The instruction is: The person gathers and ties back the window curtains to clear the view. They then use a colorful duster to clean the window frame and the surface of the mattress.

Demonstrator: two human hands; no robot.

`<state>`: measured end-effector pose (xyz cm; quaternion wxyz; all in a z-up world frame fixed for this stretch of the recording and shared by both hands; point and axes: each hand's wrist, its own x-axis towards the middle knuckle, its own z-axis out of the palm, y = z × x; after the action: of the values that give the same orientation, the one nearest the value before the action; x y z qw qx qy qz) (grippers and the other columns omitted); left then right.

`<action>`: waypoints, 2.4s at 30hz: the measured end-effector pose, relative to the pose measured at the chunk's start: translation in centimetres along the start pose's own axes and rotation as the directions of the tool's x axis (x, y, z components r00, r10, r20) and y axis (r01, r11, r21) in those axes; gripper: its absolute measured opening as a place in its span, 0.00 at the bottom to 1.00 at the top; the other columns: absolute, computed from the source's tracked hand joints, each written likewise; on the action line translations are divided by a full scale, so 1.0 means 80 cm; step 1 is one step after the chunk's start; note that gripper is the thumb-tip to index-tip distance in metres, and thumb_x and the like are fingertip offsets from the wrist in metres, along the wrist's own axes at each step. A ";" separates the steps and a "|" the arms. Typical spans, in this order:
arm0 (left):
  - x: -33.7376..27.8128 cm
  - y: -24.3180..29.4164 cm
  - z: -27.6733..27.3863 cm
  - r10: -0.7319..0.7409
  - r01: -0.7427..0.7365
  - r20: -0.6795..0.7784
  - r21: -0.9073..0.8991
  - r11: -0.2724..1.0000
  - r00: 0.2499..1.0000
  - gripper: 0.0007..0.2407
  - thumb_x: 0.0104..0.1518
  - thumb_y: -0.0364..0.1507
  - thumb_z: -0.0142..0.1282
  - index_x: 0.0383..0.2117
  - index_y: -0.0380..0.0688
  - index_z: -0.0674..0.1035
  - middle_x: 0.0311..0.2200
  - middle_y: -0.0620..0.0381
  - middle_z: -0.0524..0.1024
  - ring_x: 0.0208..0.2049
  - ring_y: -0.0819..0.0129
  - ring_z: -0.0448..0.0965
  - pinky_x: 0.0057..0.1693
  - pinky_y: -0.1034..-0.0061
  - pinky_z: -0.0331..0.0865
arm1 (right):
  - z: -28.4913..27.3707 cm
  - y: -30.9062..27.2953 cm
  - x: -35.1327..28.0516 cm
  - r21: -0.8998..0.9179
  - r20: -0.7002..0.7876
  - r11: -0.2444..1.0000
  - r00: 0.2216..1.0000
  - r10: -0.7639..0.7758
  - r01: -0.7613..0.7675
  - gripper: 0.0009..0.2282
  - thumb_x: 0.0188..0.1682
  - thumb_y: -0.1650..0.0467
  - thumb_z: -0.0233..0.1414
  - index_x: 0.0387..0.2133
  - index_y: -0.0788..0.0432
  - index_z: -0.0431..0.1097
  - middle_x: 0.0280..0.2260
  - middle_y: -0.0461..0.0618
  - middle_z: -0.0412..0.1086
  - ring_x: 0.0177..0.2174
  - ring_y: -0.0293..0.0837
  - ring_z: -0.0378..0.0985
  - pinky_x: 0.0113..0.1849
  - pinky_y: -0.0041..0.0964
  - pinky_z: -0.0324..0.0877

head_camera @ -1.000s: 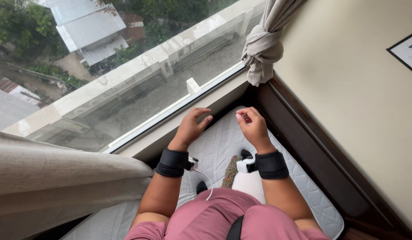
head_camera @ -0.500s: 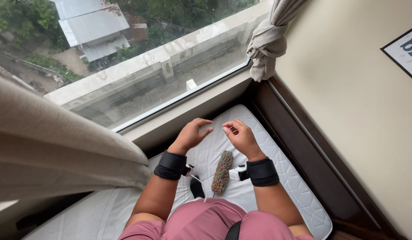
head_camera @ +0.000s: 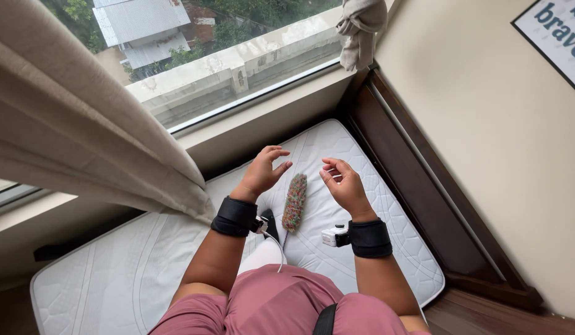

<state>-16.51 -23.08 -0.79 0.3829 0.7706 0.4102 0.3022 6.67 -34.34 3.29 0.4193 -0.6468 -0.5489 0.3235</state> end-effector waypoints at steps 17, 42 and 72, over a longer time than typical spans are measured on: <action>-0.072 -0.013 -0.078 0.051 -0.039 -0.342 0.040 0.998 0.938 0.24 0.58 0.38 0.64 0.59 0.42 0.74 0.62 0.38 0.66 0.64 0.45 0.67 0.65 0.62 0.65 | 0.067 -0.044 0.000 0.057 0.084 0.989 0.986 -0.144 0.139 0.23 0.49 0.68 0.58 0.59 0.58 0.66 0.50 0.52 0.72 0.44 0.41 0.78 0.42 0.35 0.75; -0.083 -0.050 -0.377 0.217 -0.112 -0.637 0.201 0.973 0.740 0.18 0.62 0.32 0.62 0.55 0.40 0.74 0.59 0.44 0.69 0.61 0.49 0.71 0.64 0.63 0.69 | 0.218 -0.272 0.267 -0.064 -0.215 0.937 0.912 -0.350 0.344 0.44 0.48 0.57 0.65 0.71 0.62 0.46 0.64 0.63 0.59 0.61 0.52 0.66 0.54 0.44 0.72; 0.008 -0.045 -0.413 0.276 -0.313 -0.789 0.111 0.943 0.549 0.09 0.66 0.25 0.53 0.50 0.40 0.82 0.54 0.49 0.76 0.58 0.55 0.74 0.65 0.64 0.69 | 0.317 -0.440 0.258 0.019 0.221 0.638 0.619 -0.754 0.770 0.14 0.52 0.76 0.57 0.52 0.62 0.69 0.52 0.56 0.71 0.50 0.50 0.77 0.51 0.44 0.75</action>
<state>-43.41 -9.89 13.65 0.1204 0.6042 0.3956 0.6812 -27.17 -7.72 24.58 0.4315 -0.3311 -0.8239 0.1595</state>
